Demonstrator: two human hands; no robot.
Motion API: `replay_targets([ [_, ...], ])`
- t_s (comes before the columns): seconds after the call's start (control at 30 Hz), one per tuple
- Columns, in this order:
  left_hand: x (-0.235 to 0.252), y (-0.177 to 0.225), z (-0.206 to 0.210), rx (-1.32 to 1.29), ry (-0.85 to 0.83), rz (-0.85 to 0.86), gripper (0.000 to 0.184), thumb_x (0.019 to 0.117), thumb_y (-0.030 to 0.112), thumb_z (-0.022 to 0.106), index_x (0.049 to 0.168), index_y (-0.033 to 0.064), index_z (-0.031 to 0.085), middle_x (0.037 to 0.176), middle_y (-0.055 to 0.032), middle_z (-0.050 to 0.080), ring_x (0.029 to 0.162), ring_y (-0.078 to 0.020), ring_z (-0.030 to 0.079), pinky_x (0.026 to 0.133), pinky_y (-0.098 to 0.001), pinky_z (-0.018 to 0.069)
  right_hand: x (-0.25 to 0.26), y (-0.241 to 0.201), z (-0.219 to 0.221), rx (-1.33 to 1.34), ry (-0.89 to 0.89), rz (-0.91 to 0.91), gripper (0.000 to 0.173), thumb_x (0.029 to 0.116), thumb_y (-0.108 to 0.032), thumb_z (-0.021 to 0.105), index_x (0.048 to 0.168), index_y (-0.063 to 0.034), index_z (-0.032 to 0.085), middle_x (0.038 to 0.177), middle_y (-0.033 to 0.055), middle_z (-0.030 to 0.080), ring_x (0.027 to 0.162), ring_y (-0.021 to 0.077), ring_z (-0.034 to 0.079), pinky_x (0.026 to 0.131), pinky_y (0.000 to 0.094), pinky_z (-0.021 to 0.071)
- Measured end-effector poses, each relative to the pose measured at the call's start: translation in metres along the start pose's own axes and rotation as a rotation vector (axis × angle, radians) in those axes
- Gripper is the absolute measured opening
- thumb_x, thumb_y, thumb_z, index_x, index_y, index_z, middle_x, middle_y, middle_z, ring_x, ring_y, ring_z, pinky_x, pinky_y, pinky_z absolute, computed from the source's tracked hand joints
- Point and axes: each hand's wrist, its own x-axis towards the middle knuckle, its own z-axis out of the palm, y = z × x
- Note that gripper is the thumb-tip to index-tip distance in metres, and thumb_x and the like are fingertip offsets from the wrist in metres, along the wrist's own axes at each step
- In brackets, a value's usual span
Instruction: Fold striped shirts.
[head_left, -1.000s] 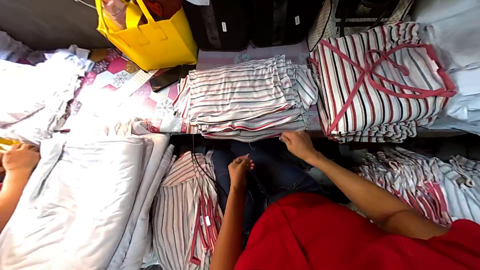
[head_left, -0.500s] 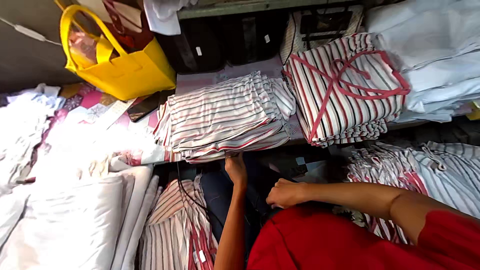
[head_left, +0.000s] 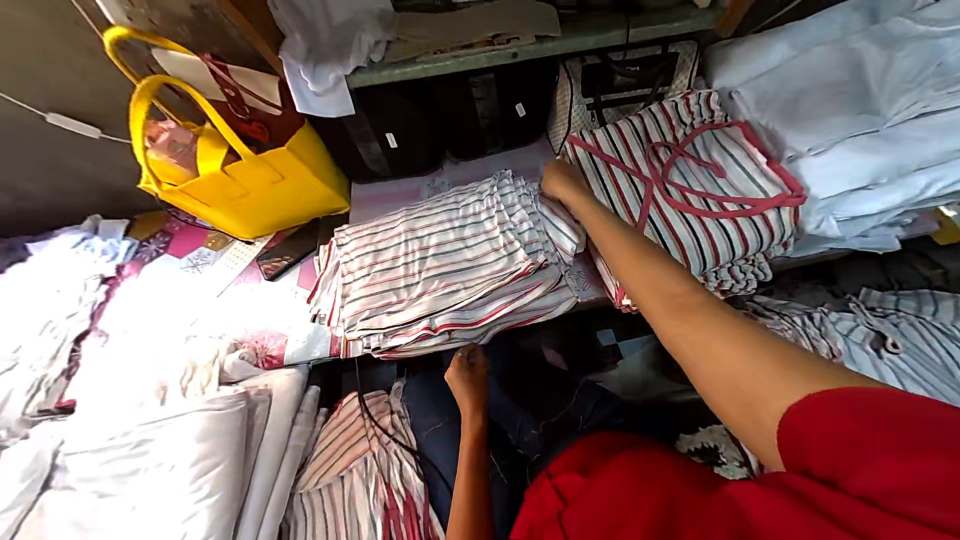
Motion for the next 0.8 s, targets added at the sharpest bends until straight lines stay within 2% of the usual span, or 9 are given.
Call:
replay_targets([
  [0.07, -0.003, -0.003, -0.004, -0.074, -0.015, -0.018, 0.018, 0.098, 0.005, 0.062, 0.105, -0.0083, 0.072, 0.081, -0.015, 0.074, 0.068, -0.0212, 0.073, 0.071, -0.0408, 0.0621, -0.019, -0.01, 0.031, 0.014, -0.002, -0.065, 0.038, 0.0947, -0.014, 0.067, 0.121, 0.0131, 0.063, 0.132, 0.0361, 0.057, 0.128, 0.053, 0.052, 0.099, 0.0737, 0.041],
  [0.1, -0.005, -0.005, -0.005, -0.127, -0.017, -0.029, 0.018, 0.0978, 0.005, 0.062, 0.104, -0.0083, 0.072, 0.08, -0.0142, 0.074, 0.067, -0.0193, 0.072, 0.07, -0.0388, 0.0618, -0.033, -0.018, 0.05, 0.037, 0.025, -0.107, 0.04, 0.0959, -0.011, 0.064, 0.127, 0.014, 0.06, 0.138, 0.0368, 0.052, 0.134, 0.0539, 0.046, 0.104, 0.075, 0.0361],
  [0.17, -0.007, -0.006, -0.004, -0.259, -0.03, -0.091, 0.018, 0.0976, 0.005, 0.062, 0.104, -0.0088, 0.071, 0.08, -0.0128, 0.073, 0.066, -0.0154, 0.072, 0.068, -0.0344, 0.0622, -0.058, -0.027, 0.088, 0.022, 0.133, -0.208, 0.041, 0.0976, -0.006, 0.059, 0.133, 0.0146, 0.055, 0.138, 0.0354, 0.052, 0.134, 0.0525, 0.047, 0.103, 0.0711, 0.0396],
  [0.23, -0.008, -0.004, -0.004, -0.365, -0.041, -0.156, 0.016, 0.0971, 0.004, 0.062, 0.102, -0.0093, 0.069, 0.08, -0.0117, 0.073, 0.066, -0.0134, 0.072, 0.067, -0.0318, 0.0628, -0.076, -0.028, 0.105, -0.013, 0.189, -0.307, 0.037, 0.0966, -0.003, 0.061, 0.129, 0.014, 0.056, 0.131, 0.0334, 0.055, 0.126, 0.0508, 0.052, 0.098, 0.066, 0.045],
  [0.3, -0.007, -0.001, -0.007, -0.415, -0.03, -0.168, 0.014, 0.0966, 0.003, 0.062, 0.099, -0.009, 0.069, 0.077, -0.0091, 0.073, 0.063, -0.0113, 0.071, 0.065, -0.029, 0.0627, -0.071, -0.027, 0.08, -0.042, 0.018, -0.29, 0.032, 0.099, -0.006, 0.057, 0.126, 0.0104, 0.062, 0.13, 0.0306, 0.06, 0.125, 0.0472, 0.056, 0.1, 0.0636, 0.0455],
  [0.37, -0.009, 0.0, -0.011, -0.445, -0.021, -0.165, 0.012, 0.0963, 0.002, 0.061, 0.096, -0.0074, 0.069, 0.073, -0.0053, 0.072, 0.061, -0.0085, 0.07, 0.062, -0.0261, 0.0619, -0.055, -0.018, 0.04, 0.03, -0.081, -0.194, 0.028, 0.1002, -0.008, 0.056, 0.123, 0.0042, 0.067, 0.126, 0.0294, 0.065, 0.121, 0.0475, 0.061, 0.096, 0.0679, 0.0484],
  [0.47, -0.016, -0.001, -0.021, -0.456, -0.021, -0.165, 0.012, 0.0964, 0.001, 0.061, 0.095, -0.0071, 0.069, 0.07, -0.0043, 0.072, 0.059, -0.0084, 0.07, 0.061, -0.0255, 0.0615, -0.025, 0.002, 0.011, 0.098, 0.073, -0.045, 0.029, 0.0966, -0.001, 0.059, 0.121, 0.0122, 0.064, 0.131, 0.0345, 0.059, 0.125, 0.0504, 0.057, 0.1, 0.0664, 0.0465],
  [0.63, -0.033, -0.007, -0.03, -0.437, -0.017, -0.172, 0.011, 0.0962, 0.003, 0.062, 0.096, -0.0061, 0.07, 0.07, -0.0038, 0.072, 0.058, -0.008, 0.069, 0.06, -0.0253, 0.0608, -0.007, 0.018, 0.03, -0.011, -0.008, 0.07, 0.035, 0.1017, -0.005, 0.052, 0.127, 0.0185, 0.056, 0.142, 0.0359, 0.051, 0.134, 0.0494, 0.05, 0.104, 0.0631, 0.045],
  [0.8, -0.047, -0.012, -0.038, -0.425, -0.008, -0.193, 0.012, 0.0974, 0.004, 0.062, 0.097, -0.0056, 0.07, 0.071, -0.003, 0.072, 0.058, -0.0063, 0.069, 0.06, -0.0234, 0.0602, 0.002, 0.023, 0.022, 0.014, -0.067, 0.062, 0.038, 0.0983, -0.013, 0.061, 0.123, 0.016, 0.059, 0.135, 0.0357, 0.056, 0.128, 0.0507, 0.054, 0.099, 0.0694, 0.0434],
])
